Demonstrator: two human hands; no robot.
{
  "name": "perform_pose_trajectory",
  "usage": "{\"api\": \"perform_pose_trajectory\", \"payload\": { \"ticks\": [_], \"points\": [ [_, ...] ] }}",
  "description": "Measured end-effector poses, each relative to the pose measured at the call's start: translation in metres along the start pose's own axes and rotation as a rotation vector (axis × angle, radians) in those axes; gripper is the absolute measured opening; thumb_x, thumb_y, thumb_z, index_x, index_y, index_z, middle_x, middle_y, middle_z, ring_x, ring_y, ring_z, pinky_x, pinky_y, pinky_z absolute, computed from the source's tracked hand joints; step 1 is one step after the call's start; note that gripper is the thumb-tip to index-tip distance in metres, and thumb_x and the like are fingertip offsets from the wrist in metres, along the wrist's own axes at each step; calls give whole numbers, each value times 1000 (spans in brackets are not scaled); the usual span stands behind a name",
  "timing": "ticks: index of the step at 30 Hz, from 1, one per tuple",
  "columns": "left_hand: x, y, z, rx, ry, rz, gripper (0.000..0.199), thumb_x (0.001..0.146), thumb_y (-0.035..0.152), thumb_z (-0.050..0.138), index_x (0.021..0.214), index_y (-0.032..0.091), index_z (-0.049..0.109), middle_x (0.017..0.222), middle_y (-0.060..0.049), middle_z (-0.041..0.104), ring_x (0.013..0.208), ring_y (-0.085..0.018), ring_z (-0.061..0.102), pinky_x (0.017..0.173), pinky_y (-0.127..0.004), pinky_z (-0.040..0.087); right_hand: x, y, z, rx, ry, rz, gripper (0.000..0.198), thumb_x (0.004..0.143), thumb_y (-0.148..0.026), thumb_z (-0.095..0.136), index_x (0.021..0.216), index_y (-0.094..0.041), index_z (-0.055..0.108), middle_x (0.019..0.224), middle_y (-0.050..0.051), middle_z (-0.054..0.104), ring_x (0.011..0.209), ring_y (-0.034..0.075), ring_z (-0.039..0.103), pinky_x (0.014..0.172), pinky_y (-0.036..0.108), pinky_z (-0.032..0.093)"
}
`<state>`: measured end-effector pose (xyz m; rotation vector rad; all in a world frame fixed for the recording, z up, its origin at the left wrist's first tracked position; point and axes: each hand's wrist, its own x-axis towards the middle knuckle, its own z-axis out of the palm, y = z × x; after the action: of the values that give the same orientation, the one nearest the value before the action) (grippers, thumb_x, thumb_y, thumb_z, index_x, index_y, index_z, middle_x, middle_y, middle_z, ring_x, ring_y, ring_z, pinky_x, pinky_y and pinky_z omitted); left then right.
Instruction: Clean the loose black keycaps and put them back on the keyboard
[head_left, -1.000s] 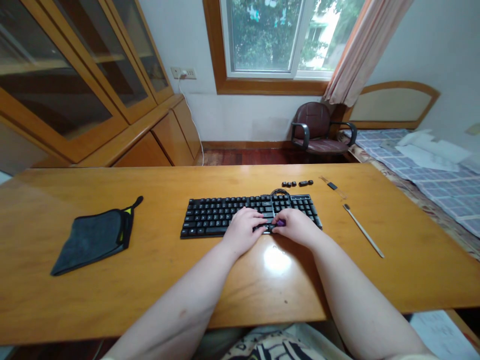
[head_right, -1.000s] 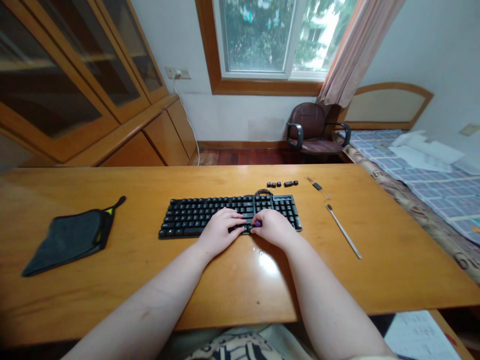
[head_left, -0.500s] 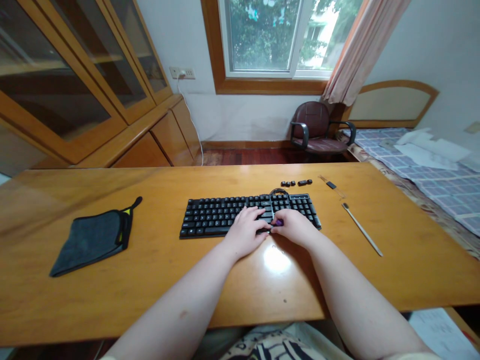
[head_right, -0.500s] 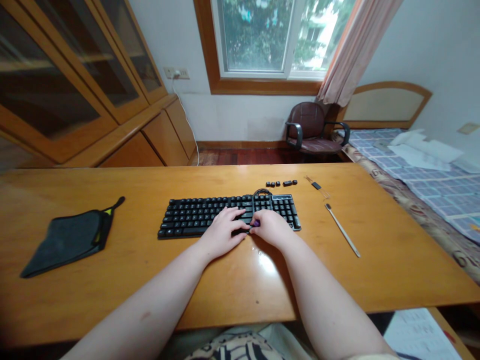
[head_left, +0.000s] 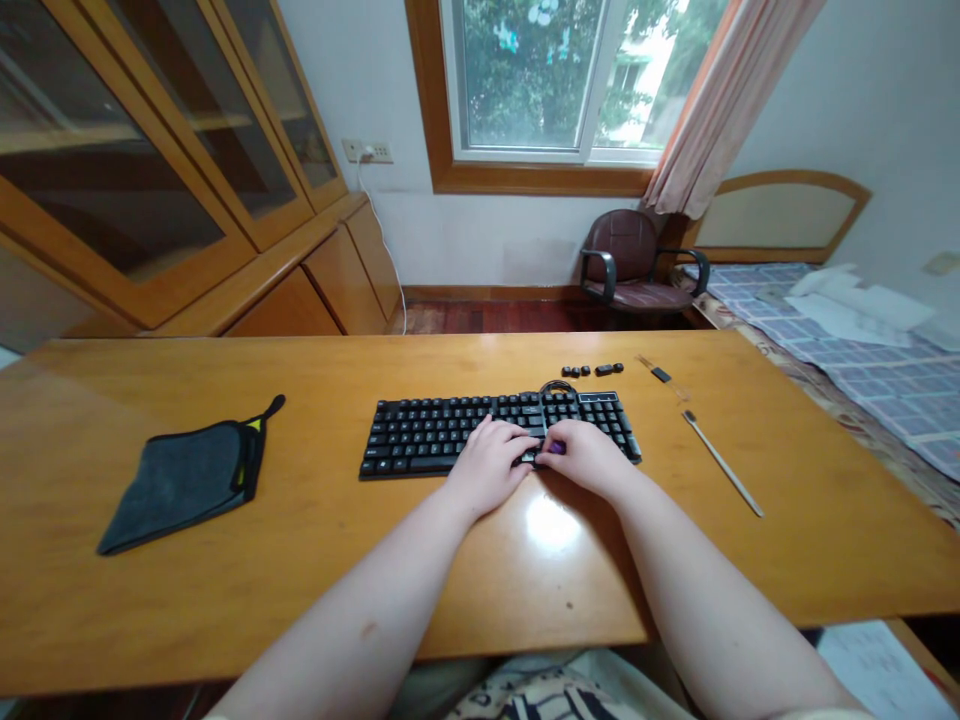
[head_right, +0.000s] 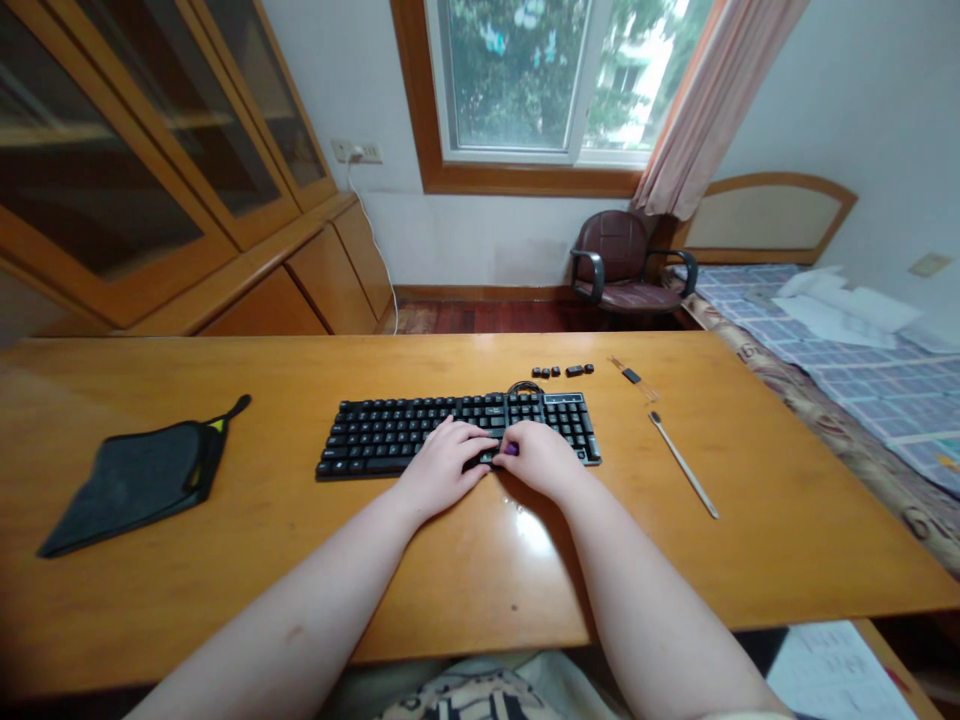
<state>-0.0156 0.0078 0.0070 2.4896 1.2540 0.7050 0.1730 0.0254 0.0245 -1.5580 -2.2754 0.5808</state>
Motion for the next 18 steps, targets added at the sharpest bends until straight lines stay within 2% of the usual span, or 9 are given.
{"api": "perform_pose_trajectory", "payload": {
  "ticks": [2, 4, 6, 8, 12, 15, 18],
  "points": [
    [0, -2, -1, -4, 26, -31, 40, 75, 27, 63, 114, 26, 58, 114, -5, 59, 111, -22, 50, 108, -51, 24, 1, 5, -7, -6, 169, 94, 21, 78, -39, 56, 71, -21, 65, 76, 4, 65, 74, 18, 58, 66, 27, 41],
    [0, -3, -2, 1, 43, -56, 44, 74, 28, 64, 118, 26, 55, 120, -7, 56, 116, -24, 47, 108, -51, 23, 2, 16, -15, -70, 355, 292, 29, 83, -42, 48, 82, -20, 66, 87, 9, 65, 84, 22, 59, 73, 31, 42],
    [-1, -4, -2, 6, 50, -71, 46, 74, 30, 63, 119, 26, 54, 123, -7, 55, 118, -25, 45, 108, -52, 22, 4, 28, -23, -149, 394, 513, 39, 82, -48, 46, 95, -16, 64, 95, 16, 64, 90, 28, 59, 74, 36, 42],
    [-1, -5, -1, 18, 53, -82, 46, 75, 31, 63, 119, 25, 54, 124, -8, 54, 119, -25, 44, 109, -52, 22, 5, 38, -27, -181, 314, 642, 50, 81, -54, 45, 100, -12, 62, 94, 22, 63, 89, 33, 60, 73, 40, 42],
    [-2, -7, 3, 65, 28, -104, 55, 72, 35, 65, 124, 24, 50, 131, -10, 49, 124, -28, 40, 109, -53, 20, 7, 42, -26, -169, 230, 675, 57, 80, -59, 42, 98, -8, 62, 90, 26, 64, 87, 35, 62, 70, 41, 43],
    [-2, -10, 3, 98, 15, -132, 69, 65, 40, 71, 128, 25, 46, 136, -12, 44, 128, -32, 34, 107, -58, 16, 8, 33, -21, -143, 228, 641, 54, 82, -57, 42, 102, -11, 61, 90, 22, 66, 89, 33, 62, 72, 39, 43],
    [-3, -13, 0, 161, 13, -197, 75, 63, 42, 72, 130, 24, 44, 139, -13, 40, 130, -35, 29, 107, -59, 14, 10, 27, -14, -89, 233, 547, 49, 82, -54, 44, 108, -15, 60, 94, 16, 68, 90, 29, 63, 74, 36, 44]
  ]
}}
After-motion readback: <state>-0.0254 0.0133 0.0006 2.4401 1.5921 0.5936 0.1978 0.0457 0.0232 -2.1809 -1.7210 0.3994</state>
